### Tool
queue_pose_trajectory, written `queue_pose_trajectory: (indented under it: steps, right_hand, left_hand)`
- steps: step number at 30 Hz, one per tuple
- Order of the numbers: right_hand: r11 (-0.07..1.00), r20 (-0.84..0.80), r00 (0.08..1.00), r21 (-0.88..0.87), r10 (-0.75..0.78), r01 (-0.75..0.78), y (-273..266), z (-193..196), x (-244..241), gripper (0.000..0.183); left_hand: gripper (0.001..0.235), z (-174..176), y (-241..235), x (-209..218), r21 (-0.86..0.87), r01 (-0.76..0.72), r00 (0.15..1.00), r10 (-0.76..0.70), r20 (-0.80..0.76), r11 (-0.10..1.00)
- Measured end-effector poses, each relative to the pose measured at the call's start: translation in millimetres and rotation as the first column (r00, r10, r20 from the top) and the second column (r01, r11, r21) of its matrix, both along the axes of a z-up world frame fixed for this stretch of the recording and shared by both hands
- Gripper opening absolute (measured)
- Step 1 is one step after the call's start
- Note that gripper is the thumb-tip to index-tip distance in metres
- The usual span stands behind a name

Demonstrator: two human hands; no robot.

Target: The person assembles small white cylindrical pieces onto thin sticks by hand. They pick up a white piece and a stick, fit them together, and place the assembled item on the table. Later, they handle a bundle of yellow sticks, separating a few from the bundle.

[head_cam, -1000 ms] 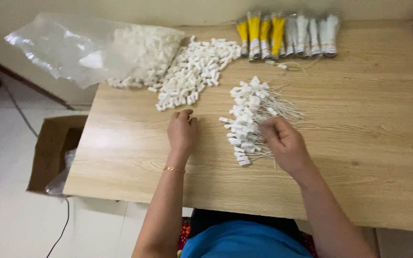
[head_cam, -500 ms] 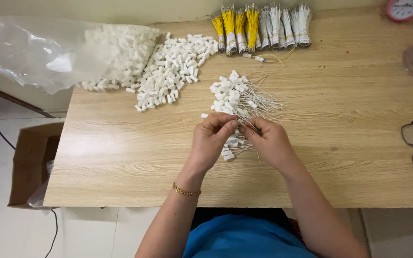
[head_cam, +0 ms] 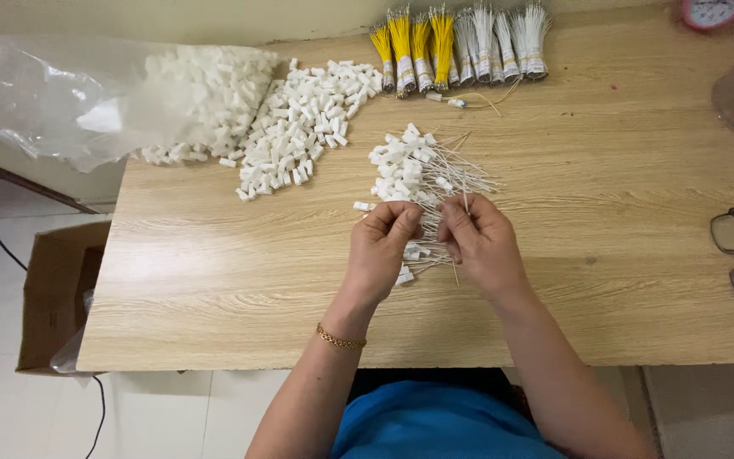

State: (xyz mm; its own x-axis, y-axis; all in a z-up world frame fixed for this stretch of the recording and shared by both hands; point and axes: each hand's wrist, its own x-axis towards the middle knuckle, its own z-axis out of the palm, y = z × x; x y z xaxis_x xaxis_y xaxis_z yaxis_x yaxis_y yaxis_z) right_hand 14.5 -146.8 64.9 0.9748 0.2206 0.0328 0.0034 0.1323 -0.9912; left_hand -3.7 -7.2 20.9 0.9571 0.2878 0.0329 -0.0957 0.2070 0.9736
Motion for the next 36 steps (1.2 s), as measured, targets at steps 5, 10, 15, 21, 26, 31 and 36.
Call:
queue_pose_trajectory:
  steps: [5, 10, 15, 21, 26, 31, 36]
  right_hand:
    - [0.996, 0.035, 0.999, -0.081, 0.025, -0.022, -4.0, -24.9, 8.4, 0.014]
    - [0.992, 0.086, 0.996, -0.127, 0.029, -0.018, -3.5, -17.9, 5.4, 0.011]
    - [0.983, 0.172, 0.985, -0.179, -0.011, 0.042, -5.5, -8.5, 0.3, 0.013]
    - [0.957, 0.222, 0.975, -0.281, -0.013, 0.076, -7.5, -0.8, -1.7, 0.01]
    - [0.924, 0.279, 0.96, -0.374, 0.031, 0.079, -6.9, 3.6, -1.8, 0.008]
    - [0.918, 0.276, 0.96, -0.39, 0.047, 0.067, -3.6, 11.7, -5.3, 0.009]
    - [0.925, 0.248, 0.968, -0.376, 0.039, 0.059, -3.7, 14.8, -6.9, 0.012]
  left_hand:
    - [0.014, 7.1, -1.4, -1.6, 0.039, -0.004, 1.0, 0.003, 0.027, 0.999]
    - [0.012, 19.5, -1.6, -7.9, 0.046, -0.011, 0.999, 0.009, 0.038, 0.999]
    - [0.016, 11.7, 2.4, -5.8, -0.039, -0.023, 0.999, 0.024, 0.027, 0.999]
    - [0.017, 2.3, 2.8, -5.2, -0.283, 0.027, 0.998, -0.012, 0.055, 0.959]
    - [0.019, -2.2, 3.0, -3.0, -0.308, 0.054, 0.995, -0.026, 0.094, 0.95]
    - [0.022, 6.4, 5.4, -4.4, -0.277, 0.071, 0.992, -0.039, 0.118, 0.958]
    - [0.023, 19.9, 6.0, -9.1, -0.211, 0.064, 0.994, -0.043, 0.103, 0.975]
